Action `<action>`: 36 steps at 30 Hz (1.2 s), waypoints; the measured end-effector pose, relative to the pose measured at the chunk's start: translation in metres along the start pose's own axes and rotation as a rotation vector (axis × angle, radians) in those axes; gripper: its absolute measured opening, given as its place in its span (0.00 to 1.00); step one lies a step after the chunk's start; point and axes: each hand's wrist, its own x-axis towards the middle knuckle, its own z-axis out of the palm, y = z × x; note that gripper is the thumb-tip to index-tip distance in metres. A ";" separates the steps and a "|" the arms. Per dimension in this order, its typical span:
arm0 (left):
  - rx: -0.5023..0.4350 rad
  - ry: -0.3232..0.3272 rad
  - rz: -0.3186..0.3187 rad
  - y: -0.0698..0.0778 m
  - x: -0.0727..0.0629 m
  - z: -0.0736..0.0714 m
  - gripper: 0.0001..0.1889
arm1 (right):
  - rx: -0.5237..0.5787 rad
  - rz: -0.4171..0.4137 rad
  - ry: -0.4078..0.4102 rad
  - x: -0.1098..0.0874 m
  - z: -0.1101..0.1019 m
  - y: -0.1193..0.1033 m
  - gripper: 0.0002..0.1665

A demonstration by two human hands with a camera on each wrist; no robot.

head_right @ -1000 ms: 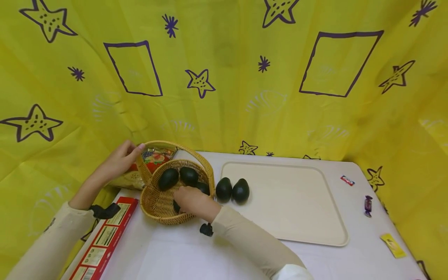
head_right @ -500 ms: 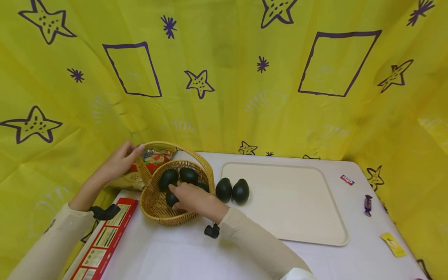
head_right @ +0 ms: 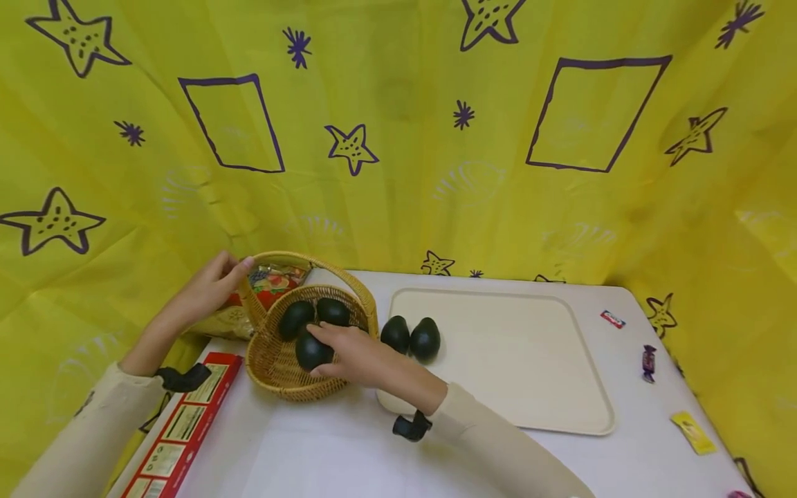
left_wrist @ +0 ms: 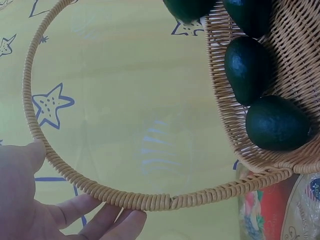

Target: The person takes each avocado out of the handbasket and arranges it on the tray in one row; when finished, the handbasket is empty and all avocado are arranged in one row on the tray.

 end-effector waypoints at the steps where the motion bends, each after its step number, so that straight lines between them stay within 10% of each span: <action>1: 0.001 0.000 0.004 0.000 0.000 0.000 0.28 | 0.023 -0.001 0.003 -0.006 -0.003 0.000 0.46; 13: 0.005 0.003 0.010 -0.004 0.001 0.000 0.30 | 0.108 -0.053 0.134 -0.086 -0.042 0.008 0.45; 21: 0.006 0.003 0.006 -0.004 0.000 0.000 0.31 | 0.066 0.065 0.311 -0.135 -0.070 0.032 0.47; 36: -0.003 0.003 0.008 -0.003 0.000 0.000 0.30 | 0.025 0.271 0.373 -0.156 -0.054 0.121 0.47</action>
